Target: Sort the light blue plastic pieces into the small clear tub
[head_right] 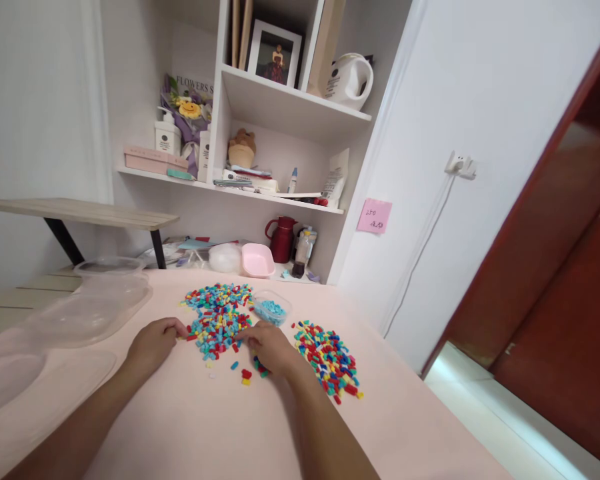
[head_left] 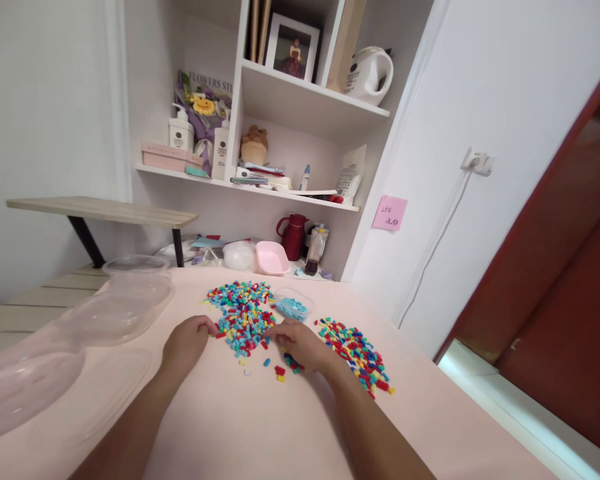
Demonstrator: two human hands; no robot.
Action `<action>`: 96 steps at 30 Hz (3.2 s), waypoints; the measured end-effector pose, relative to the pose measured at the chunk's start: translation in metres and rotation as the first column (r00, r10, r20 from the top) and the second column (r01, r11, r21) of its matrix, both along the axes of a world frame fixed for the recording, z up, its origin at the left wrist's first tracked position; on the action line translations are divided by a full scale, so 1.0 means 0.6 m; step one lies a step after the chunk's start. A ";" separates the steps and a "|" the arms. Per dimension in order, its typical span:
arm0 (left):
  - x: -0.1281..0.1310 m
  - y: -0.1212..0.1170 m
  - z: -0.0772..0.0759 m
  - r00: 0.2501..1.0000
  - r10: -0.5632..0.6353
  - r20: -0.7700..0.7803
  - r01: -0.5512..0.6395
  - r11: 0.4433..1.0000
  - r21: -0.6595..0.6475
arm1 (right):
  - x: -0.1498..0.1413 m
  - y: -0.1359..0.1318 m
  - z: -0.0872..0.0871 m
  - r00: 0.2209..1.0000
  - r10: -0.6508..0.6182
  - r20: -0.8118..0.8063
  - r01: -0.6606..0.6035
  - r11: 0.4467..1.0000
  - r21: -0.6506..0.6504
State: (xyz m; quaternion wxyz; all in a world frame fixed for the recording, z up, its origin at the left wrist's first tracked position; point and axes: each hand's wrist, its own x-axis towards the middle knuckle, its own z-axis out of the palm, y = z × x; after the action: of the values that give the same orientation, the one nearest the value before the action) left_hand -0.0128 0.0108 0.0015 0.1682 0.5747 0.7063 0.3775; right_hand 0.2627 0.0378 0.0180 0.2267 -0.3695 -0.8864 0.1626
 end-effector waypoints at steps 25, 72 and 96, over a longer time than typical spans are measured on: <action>-0.001 0.003 -0.006 1.000 0.001 0.011 -0.001 1.000 0.016 | -0.002 -0.001 -0.001 0.997 -0.060 -0.055 0.061 0.998 0.012; 0.000 0.000 -0.002 1.000 0.014 -0.012 -0.014 1.000 -0.017 | -0.012 0.009 -0.009 0.972 -0.227 0.065 0.224 0.973 0.049; -0.007 0.010 -0.003 0.999 -0.016 -0.041 0.016 1.000 0.001 | 0.047 0.070 -0.003 0.680 -0.474 -0.559 0.603 0.796 0.059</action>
State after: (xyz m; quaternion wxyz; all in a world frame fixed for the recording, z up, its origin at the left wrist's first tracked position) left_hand -0.0172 0.0167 -0.0002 0.1563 0.5883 0.7047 0.3644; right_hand 0.2906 0.0797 0.0163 0.5367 -0.5274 -0.6545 0.0735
